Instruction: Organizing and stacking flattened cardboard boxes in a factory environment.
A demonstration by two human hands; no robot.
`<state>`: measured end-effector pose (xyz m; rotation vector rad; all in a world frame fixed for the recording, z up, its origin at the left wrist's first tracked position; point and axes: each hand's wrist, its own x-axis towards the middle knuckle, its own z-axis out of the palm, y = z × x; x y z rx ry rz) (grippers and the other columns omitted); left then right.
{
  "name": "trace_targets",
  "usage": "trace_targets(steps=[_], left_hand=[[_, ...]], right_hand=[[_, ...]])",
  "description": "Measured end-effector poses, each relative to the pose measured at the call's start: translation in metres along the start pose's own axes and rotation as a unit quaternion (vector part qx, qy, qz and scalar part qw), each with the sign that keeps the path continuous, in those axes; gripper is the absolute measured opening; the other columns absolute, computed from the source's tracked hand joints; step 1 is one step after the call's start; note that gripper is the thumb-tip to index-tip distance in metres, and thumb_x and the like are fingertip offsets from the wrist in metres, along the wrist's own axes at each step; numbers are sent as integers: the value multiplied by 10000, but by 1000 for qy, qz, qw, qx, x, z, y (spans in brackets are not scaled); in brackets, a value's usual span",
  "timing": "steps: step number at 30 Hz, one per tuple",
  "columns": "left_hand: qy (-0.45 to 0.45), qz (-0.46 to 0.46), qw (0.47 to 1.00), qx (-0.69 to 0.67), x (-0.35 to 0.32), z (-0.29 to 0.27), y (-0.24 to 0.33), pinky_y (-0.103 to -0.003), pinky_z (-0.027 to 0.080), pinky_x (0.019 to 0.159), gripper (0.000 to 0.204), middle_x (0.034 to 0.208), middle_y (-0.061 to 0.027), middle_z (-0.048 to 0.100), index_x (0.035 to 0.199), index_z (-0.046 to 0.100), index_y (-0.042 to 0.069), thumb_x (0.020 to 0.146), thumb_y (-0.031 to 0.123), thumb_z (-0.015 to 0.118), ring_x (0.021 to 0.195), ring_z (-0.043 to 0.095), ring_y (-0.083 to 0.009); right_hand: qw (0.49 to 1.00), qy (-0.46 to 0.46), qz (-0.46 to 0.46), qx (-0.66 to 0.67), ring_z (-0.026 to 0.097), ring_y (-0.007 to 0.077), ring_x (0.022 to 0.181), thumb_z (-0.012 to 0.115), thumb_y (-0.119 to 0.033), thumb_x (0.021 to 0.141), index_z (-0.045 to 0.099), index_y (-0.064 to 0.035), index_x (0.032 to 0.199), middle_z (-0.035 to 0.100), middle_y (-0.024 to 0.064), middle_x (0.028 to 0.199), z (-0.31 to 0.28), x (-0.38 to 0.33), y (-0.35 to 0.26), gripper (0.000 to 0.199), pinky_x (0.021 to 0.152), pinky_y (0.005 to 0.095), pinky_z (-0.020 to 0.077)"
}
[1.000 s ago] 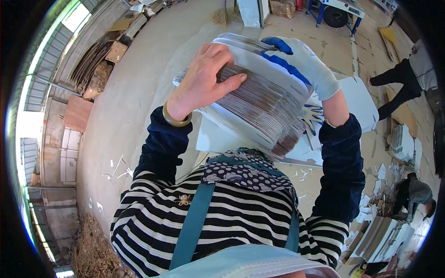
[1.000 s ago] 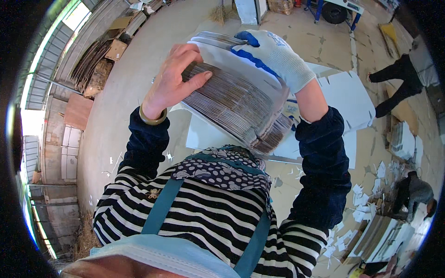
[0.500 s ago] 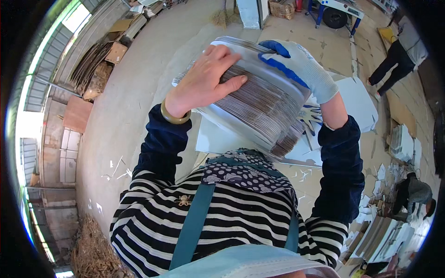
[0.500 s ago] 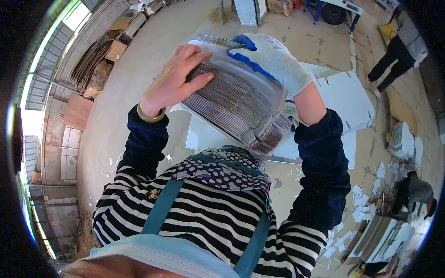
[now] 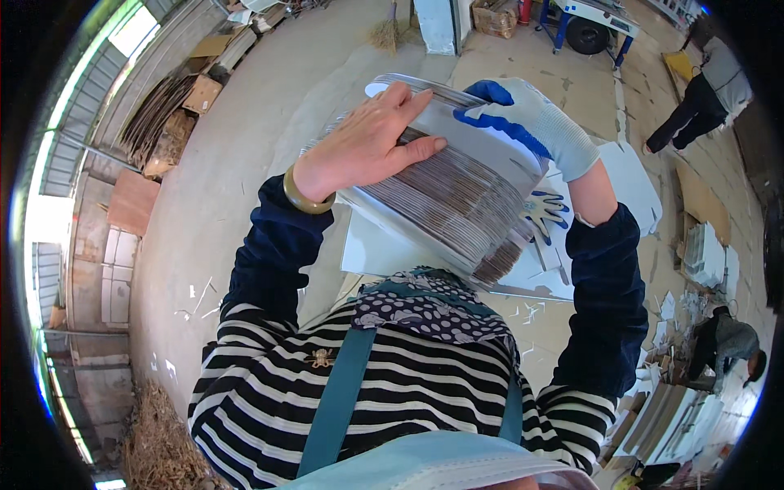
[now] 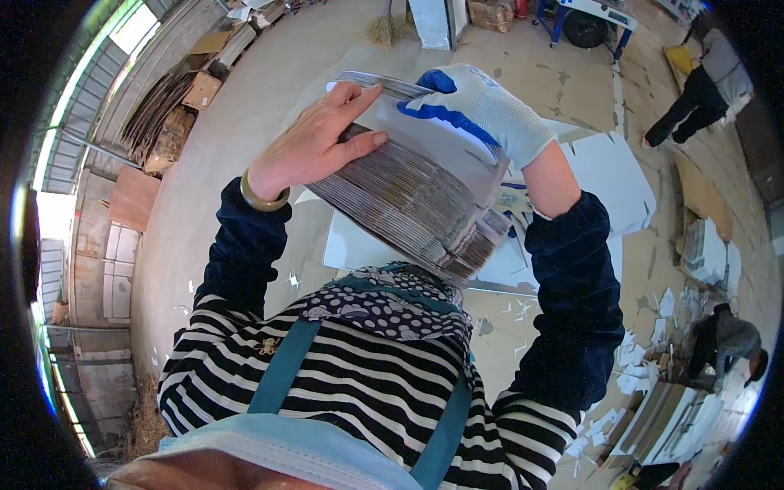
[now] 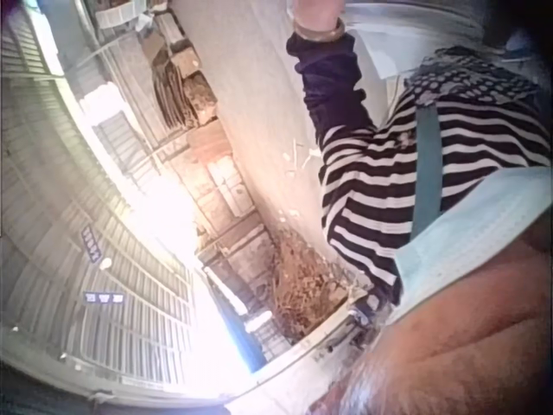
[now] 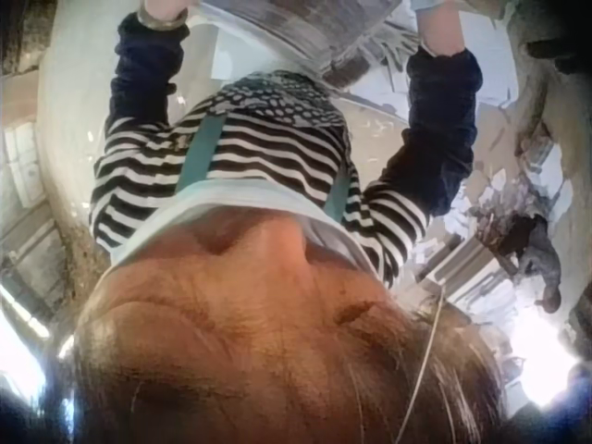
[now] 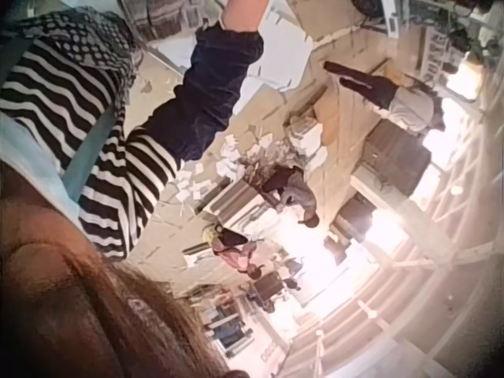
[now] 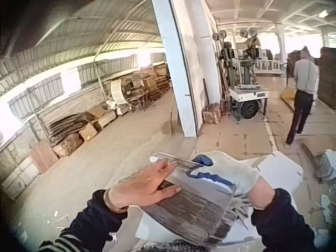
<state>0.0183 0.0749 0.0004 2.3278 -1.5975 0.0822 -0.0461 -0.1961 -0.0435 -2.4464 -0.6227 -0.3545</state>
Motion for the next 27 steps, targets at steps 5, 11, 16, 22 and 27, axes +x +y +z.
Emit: trace_targets(steps=[5,11,16,22,27], left_hand=[[13,13,1000,0,-6,-1,0,-418,450,946,642,1191,-216,528,1378,519,-89,982,406,623,1076,565,-377],[111,96,986,77,-8,-3,-4,-410,455,929,633,1183,-201,532,1371,533,-72,961,394,656,1043,567,-366],[35,-1,999,-18,-3,-1,0,-390,465,891,624,1144,-188,550,1368,537,-60,961,397,661,1013,570,-348],[48,33,998,10,-1,2,-4,-404,469,874,634,1101,-193,560,1360,538,-77,970,410,652,995,573,-348],[47,36,998,-2,-5,1,-3,-407,471,872,608,1094,-190,560,1324,564,-93,965,386,666,991,571,-349]], right_hand=[[999,38,7,0,624,320,1056,622,-230,938,702,-66,1167,667,144,1170,5,3,10,293,909,394,515],[978,49,-102,-174,627,313,1091,644,-163,916,704,-143,1204,645,127,1249,5,-2,15,294,960,379,521],[971,62,-139,-183,627,312,1099,658,-175,903,704,-147,1203,648,127,1235,6,-3,14,304,968,379,516],[995,45,-49,-73,636,313,1072,640,-224,918,700,-102,1171,671,142,1169,6,-1,4,288,951,376,511],[994,37,91,46,641,310,1035,590,-258,946,696,-49,1147,685,157,1107,0,7,-13,309,930,374,499]])
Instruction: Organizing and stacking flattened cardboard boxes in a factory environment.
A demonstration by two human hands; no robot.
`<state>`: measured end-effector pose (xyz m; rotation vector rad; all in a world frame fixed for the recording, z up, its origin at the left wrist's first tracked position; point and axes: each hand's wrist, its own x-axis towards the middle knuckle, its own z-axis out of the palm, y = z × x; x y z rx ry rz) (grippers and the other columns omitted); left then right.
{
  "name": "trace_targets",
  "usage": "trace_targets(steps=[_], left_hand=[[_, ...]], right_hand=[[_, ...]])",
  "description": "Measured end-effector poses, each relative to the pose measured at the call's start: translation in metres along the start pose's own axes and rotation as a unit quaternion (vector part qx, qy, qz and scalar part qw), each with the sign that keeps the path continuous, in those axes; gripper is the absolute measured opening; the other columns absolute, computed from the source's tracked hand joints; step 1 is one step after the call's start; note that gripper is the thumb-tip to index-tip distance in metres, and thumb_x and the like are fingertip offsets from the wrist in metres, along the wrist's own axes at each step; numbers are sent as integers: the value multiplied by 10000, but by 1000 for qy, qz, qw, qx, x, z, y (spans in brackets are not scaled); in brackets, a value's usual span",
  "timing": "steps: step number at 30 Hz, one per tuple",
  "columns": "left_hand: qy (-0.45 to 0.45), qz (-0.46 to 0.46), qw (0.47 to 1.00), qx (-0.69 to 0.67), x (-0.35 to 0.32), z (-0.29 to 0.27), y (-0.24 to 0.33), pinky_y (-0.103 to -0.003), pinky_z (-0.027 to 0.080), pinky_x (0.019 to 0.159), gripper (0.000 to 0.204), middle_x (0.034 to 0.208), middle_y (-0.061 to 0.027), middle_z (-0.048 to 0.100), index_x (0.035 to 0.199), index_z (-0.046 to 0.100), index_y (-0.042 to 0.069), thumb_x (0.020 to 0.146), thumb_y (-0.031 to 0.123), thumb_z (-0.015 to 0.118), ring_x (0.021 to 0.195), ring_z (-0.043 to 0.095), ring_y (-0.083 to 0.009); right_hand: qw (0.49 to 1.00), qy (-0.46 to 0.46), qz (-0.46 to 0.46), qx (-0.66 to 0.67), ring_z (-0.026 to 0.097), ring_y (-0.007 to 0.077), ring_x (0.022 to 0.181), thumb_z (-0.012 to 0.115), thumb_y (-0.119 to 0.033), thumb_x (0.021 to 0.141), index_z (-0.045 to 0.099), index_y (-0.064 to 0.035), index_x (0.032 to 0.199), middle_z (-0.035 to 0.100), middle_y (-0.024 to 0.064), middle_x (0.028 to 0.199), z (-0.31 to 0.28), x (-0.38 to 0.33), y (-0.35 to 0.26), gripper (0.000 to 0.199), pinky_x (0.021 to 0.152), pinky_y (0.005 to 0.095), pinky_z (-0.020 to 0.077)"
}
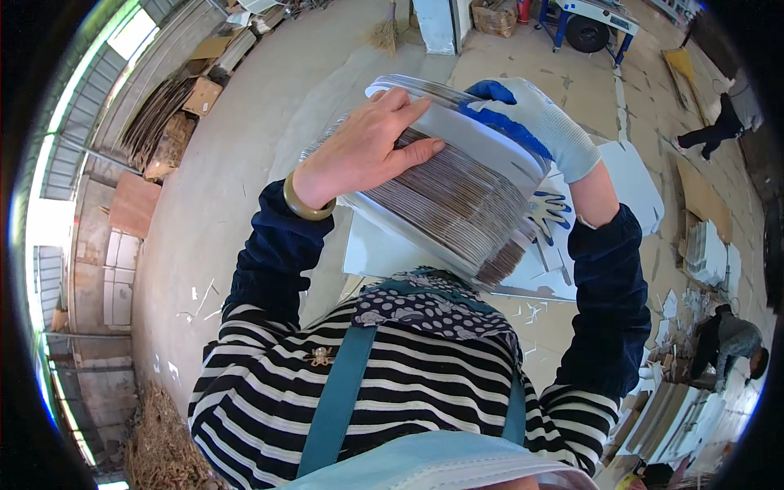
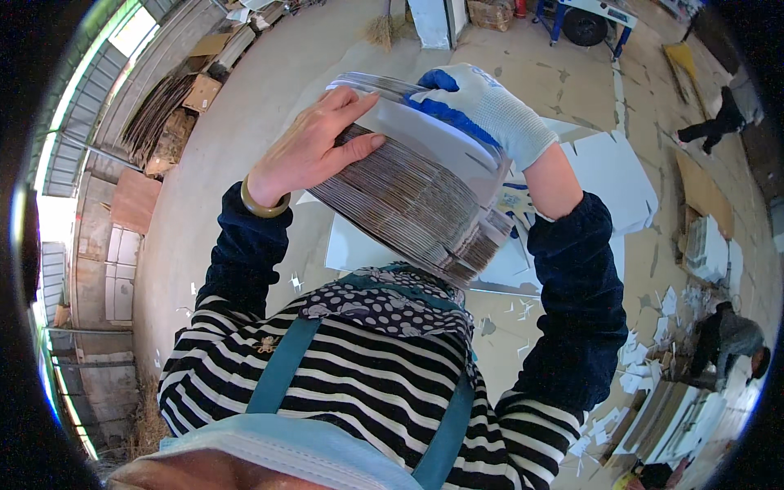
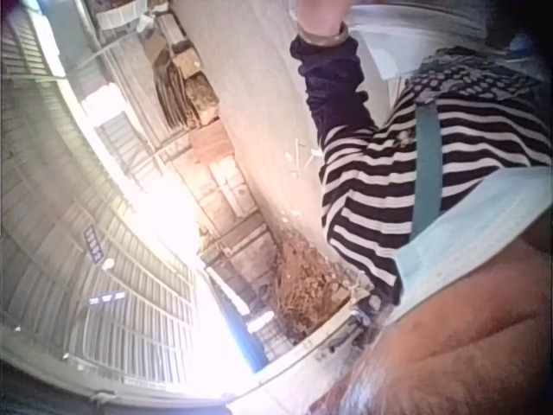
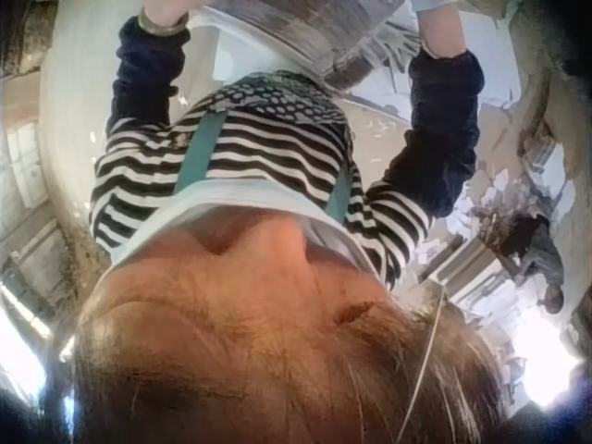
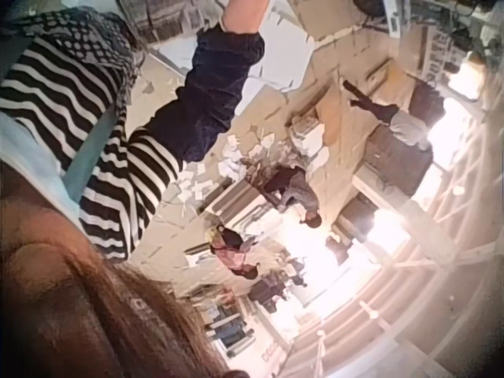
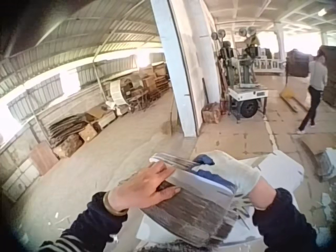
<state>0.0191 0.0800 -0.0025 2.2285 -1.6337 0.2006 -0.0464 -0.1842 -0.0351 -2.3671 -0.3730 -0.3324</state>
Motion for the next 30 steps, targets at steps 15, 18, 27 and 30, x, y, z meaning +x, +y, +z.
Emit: trace_targets(steps=[15,18,27,30], left_hand=[[-17,-16,1000,-9,0,2,-1,-402,448,961,628,1172,-186,527,1383,522,-49,973,410,652,1090,544,-348],[-14,-9,1000,7,-2,1,-1,-400,448,945,622,1160,-185,523,1372,535,-66,973,397,652,1080,541,-337],[-3,2,1000,-7,-10,0,1,-394,454,906,615,1129,-173,515,1344,559,-83,950,372,683,1059,533,-325],[21,9,999,-24,-10,2,0,-435,463,894,621,1109,-189,537,1275,614,-70,937,446,686,1042,529,-362]], right_hand=[[953,3,-240,-186,619,338,1083,664,-137,897,706,-202,1213,655,111,1213,-1,-5,22,325,969,377,507],[938,-7,-290,-189,611,332,1079,663,-186,911,704,-151,1197,656,133,1184,-8,-1,10,290,955,385,496],[996,-90,4,27,610,336,1003,653,-324,935,670,-19,1173,663,175,1087,-9,2,-9,387,917,379,477],[997,-69,-30,-23,621,336,1000,666,-245,913,684,-57,1173,665,159,1108,-7,0,3,321,908,383,491]])
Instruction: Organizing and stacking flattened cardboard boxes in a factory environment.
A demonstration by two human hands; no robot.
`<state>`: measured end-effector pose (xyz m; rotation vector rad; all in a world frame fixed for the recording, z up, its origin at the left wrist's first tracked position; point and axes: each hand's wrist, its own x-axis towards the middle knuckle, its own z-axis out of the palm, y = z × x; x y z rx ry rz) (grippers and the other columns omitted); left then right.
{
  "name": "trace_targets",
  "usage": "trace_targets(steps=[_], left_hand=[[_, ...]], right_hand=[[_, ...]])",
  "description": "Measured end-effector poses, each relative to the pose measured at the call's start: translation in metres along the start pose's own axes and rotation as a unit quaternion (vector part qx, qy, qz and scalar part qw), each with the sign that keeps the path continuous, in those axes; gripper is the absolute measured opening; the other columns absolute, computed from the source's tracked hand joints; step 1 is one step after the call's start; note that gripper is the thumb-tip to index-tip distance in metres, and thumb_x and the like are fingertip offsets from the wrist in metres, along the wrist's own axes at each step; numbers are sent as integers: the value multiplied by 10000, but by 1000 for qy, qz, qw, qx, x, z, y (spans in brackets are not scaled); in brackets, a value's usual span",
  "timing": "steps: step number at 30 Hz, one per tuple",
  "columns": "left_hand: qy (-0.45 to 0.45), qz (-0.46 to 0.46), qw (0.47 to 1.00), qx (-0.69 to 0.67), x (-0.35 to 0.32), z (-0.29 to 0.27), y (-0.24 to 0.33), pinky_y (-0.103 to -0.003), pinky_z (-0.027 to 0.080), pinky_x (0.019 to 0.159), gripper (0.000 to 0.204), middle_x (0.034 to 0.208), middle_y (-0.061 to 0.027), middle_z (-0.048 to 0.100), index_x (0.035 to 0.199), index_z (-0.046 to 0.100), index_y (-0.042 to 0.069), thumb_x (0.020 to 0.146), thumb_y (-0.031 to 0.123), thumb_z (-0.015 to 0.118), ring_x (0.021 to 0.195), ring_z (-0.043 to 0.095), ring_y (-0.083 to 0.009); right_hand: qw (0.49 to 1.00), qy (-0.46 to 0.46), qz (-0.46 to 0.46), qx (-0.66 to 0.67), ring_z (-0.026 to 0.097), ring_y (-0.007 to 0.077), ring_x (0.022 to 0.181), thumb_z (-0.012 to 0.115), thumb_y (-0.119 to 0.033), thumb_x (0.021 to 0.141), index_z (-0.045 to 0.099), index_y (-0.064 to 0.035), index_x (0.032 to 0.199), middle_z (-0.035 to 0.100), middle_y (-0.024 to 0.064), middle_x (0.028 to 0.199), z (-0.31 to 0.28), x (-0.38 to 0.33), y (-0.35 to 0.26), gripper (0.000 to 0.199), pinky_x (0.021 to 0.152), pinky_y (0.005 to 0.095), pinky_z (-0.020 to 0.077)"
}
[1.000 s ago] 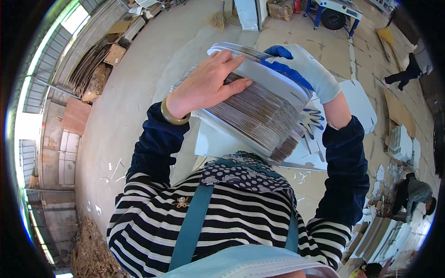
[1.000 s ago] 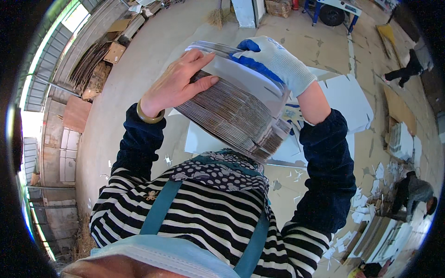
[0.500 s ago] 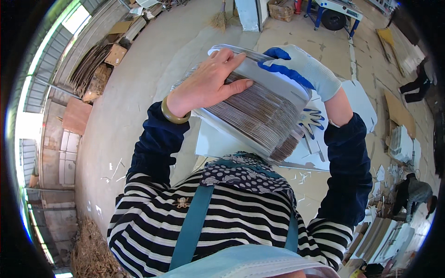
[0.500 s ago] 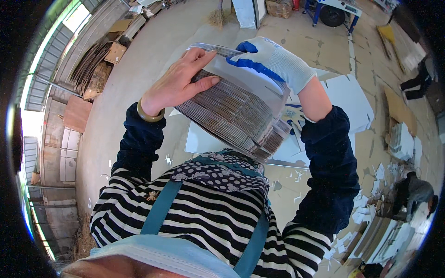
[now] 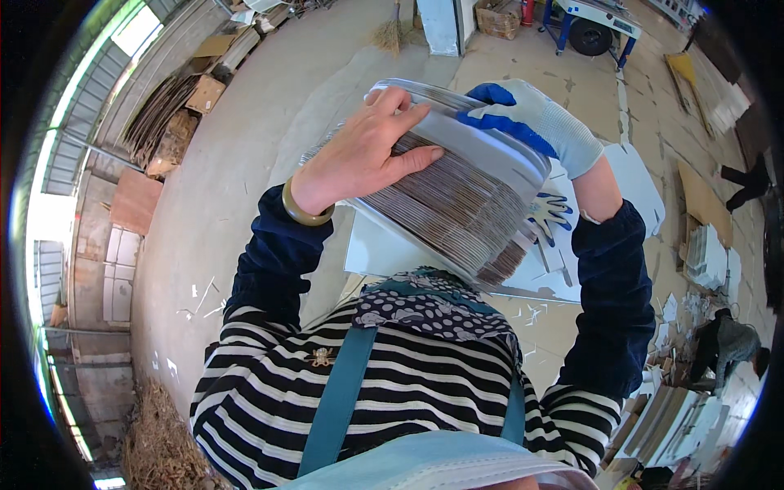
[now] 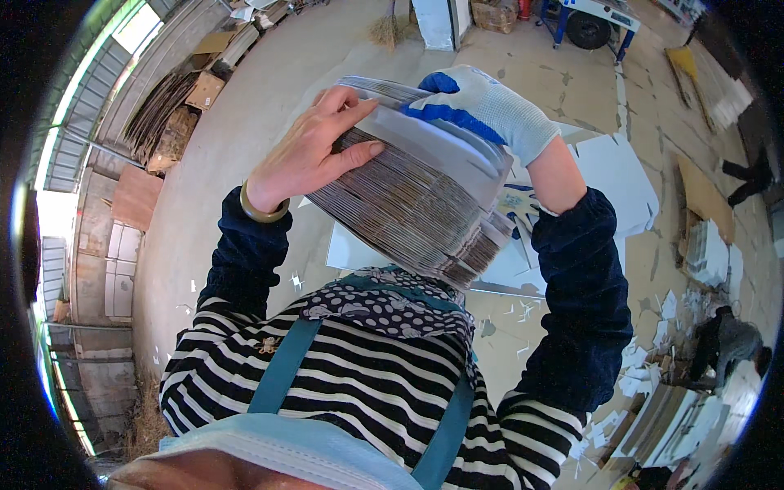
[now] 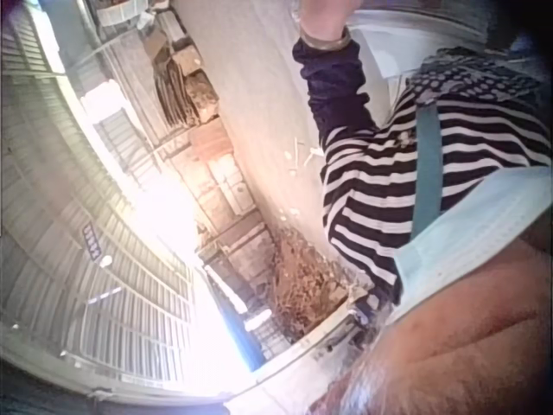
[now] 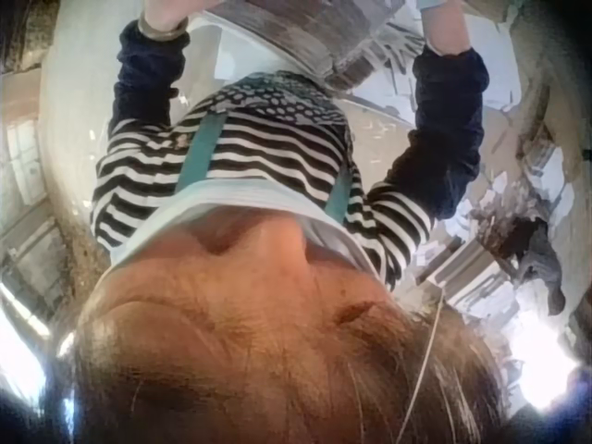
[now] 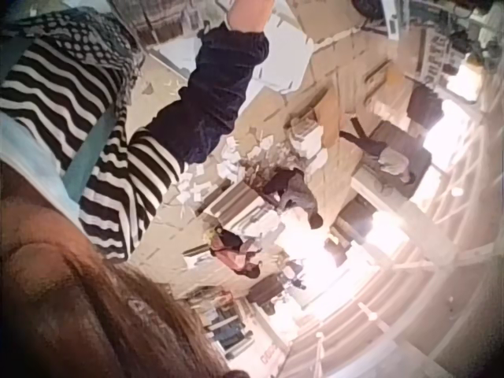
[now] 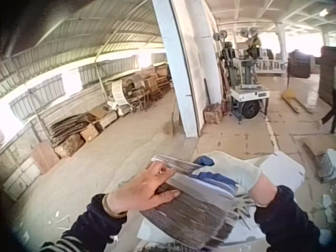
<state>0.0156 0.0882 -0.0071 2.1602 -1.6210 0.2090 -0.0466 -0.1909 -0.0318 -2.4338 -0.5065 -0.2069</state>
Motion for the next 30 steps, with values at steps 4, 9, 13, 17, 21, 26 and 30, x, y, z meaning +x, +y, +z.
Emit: trace_targets(steps=[4,9,13,17,21,26,30], left_hand=[[-7,-10,1000,28,3,-9,6,-419,465,912,634,1151,-192,538,1326,561,-55,936,428,692,1062,544,-364],[5,-14,1000,27,-1,-2,3,-396,457,961,684,1219,-197,545,1411,491,-50,955,428,669,1103,557,-353],[-40,-38,998,28,1,-5,3,-406,444,985,694,1227,-200,545,1408,492,-58,960,445,658,1124,552,-355],[-53,-38,998,25,-1,-6,3,-416,442,987,687,1237,-201,542,1410,491,-61,962,433,658,1137,543,-360],[14,-25,999,13,-4,3,0,-415,444,982,668,1241,-196,543,1392,507,-63,958,422,661,1136,543,-360],[-41,-46,997,36,-10,-14,-7,-404,456,954,547,1182,-191,580,1298,580,-63,951,348,680,1078,582,-342],[-138,-20,986,-86,-16,-39,-41,-382,484,903,486,1175,-159,602,1285,603,-50,945,286,692,1024,605,-293]], right_hand=[[949,53,-263,-163,633,338,1037,666,-125,866,696,-142,1192,664,132,1160,3,-1,23,327,912,396,511],[975,25,-177,-128,628,346,1076,666,-114,859,682,-174,1227,651,121,1223,4,-3,12,373,947,406,513],[947,60,-240,-206,618,343,1105,658,-123,869,672,-183,1247,640,113,1261,8,-4,16,383,971,407,510],[954,41,-227,-190,613,338,1117,647,-125,876,679,-181,1237,638,108,1272,7,-1,17,367,982,406,504],[952,51,-226,-198,613,336,1117,643,-127,876,683,-180,1235,639,107,1268,8,-2,18,366,980,406,503],[969,70,-187,-143,601,304,1127,619,-84,889,694,-161,1218,658,95,1226,-1,-4,18,347,984,375,493],[1000,5,24,-4,588,289,1129,611,-97,907,693,-138,1209,652,95,1241,-6,-4,-4,316,970,353,483]])
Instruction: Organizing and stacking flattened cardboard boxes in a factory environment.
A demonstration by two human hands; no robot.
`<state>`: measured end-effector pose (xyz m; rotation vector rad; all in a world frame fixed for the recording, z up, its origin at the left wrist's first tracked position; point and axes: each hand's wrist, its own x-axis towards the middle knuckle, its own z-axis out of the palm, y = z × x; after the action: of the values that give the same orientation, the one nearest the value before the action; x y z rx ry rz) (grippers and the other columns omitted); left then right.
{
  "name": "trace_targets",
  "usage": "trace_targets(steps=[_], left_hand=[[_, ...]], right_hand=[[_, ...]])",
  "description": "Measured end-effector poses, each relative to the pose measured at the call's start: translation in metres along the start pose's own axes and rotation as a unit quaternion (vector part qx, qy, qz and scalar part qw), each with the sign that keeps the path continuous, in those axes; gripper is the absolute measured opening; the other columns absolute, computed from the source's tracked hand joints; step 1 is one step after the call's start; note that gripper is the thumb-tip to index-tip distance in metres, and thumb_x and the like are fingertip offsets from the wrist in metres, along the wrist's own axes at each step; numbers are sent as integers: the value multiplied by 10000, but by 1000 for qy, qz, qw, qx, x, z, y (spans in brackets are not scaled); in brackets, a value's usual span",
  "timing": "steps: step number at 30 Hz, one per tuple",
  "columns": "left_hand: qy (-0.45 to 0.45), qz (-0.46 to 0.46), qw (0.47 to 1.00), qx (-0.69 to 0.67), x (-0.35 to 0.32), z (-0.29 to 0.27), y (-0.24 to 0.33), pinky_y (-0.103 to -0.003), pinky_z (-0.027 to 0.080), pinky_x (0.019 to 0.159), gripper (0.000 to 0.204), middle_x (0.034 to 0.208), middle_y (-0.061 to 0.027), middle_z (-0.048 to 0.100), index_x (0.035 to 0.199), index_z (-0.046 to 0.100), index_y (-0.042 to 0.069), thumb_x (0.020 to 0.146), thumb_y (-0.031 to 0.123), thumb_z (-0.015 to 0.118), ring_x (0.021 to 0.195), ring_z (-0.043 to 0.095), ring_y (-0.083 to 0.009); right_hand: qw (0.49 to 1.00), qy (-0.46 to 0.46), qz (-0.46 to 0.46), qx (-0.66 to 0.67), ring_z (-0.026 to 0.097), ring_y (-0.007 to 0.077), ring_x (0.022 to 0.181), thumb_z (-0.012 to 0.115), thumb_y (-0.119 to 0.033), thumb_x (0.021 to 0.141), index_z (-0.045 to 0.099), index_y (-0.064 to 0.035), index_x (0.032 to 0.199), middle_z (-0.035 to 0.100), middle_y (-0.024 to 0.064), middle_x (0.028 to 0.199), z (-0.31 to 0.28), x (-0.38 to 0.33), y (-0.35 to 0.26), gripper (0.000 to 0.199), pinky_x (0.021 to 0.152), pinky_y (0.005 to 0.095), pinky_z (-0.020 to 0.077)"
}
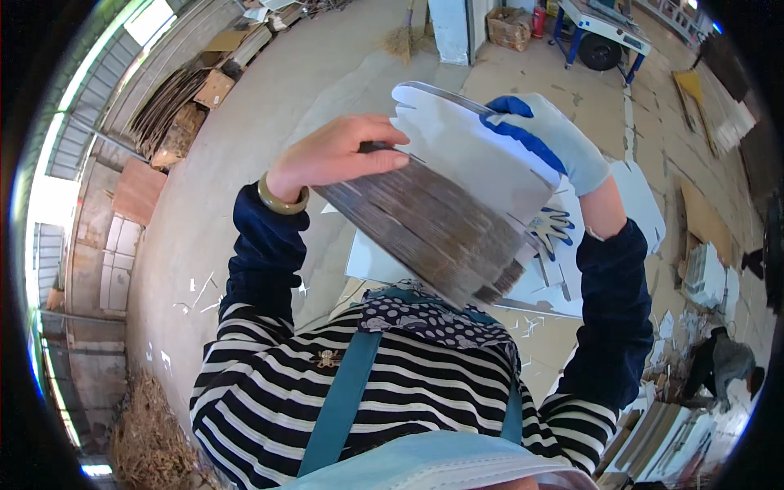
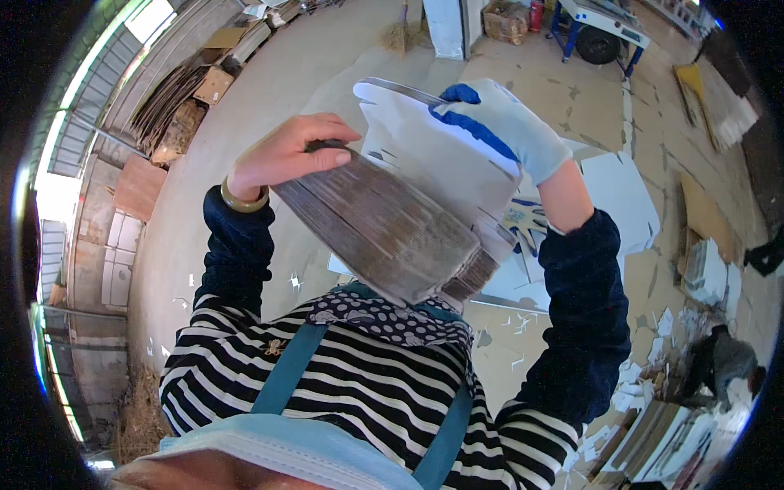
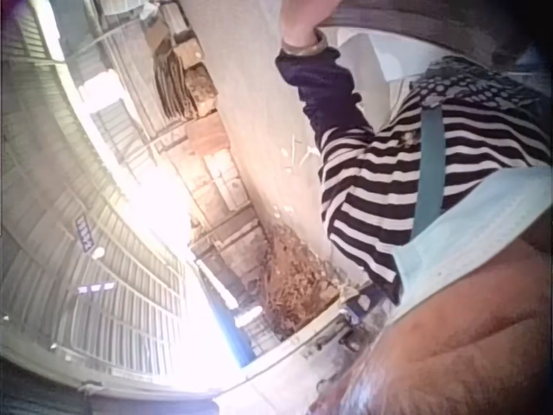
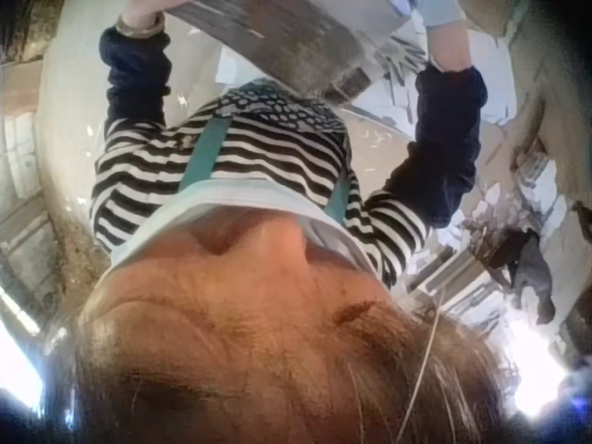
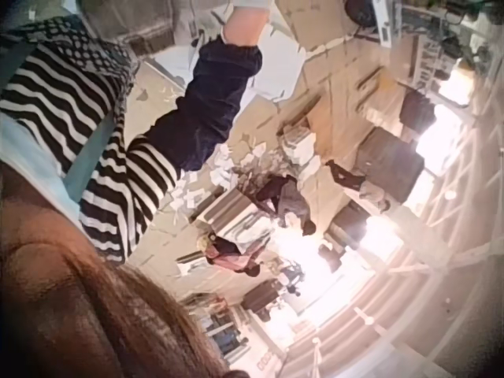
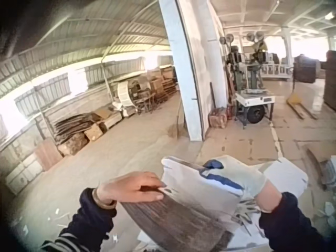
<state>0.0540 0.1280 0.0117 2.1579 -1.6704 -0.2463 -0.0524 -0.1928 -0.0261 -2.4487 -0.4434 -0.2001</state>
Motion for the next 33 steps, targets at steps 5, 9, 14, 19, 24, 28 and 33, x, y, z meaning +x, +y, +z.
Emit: trace_targets(steps=[5,9,14,19,24,28,33], left_hand=[[138,-99,985,-35,10,3,-32,-349,507,910,595,1354,-144,544,1455,479,-5,959,252,684,1125,564,-237],[140,-9,986,86,16,19,-53,-410,367,1153,800,1600,-204,329,1585,239,18,958,246,679,1452,367,-347],[95,55,985,135,31,33,-65,-443,226,1239,854,1645,-219,232,1601,171,22,935,177,684,1527,208,-404],[122,75,979,144,28,45,-72,-448,236,1236,866,1644,-214,237,1602,178,31,916,133,697,1526,204,-411],[157,81,979,100,29,39,-68,-464,331,1189,695,1610,-185,320,1520,414,79,899,132,723,1506,253,-420],[209,97,968,101,32,35,-71,-435,385,1144,485,1546,-154,421,1310,590,51,850,49,745,1438,382,-383],[116,156,981,-7,23,17,-91,-339,512,877,202,1192,-133,633,985,635,1,839,59,762,996,631,-285]], right_hand=[[994,46,48,86,634,190,879,661,-284,915,686,43,1133,692,131,957,6,4,-1,394,820,305,499],[1000,17,-1,11,613,274,1041,640,-184,916,690,-112,1189,659,112,1114,6,0,2,287,928,342,494],[994,54,-70,-60,627,260,999,656,-188,899,694,-74,1163,676,118,1093,7,5,16,290,885,348,503],[999,24,25,29,655,280,933,654,-146,892,684,-29,1171,677,141,1140,4,-2,11,305,829,356,530],[960,82,-217,-157,650,322,942,639,-59,872,685,-64,1201,668,157,1156,-3,-1,21,332,845,372,537],[966,33,-220,-131,644,321,982,636,-68,880,685,-86,1222,665,150,1170,-7,2,22,345,873,367,529],[983,65,-145,-88,670,356,976,654,-138,857,726,-109,1172,696,150,1080,-5,0,18,325,882,406,545]])
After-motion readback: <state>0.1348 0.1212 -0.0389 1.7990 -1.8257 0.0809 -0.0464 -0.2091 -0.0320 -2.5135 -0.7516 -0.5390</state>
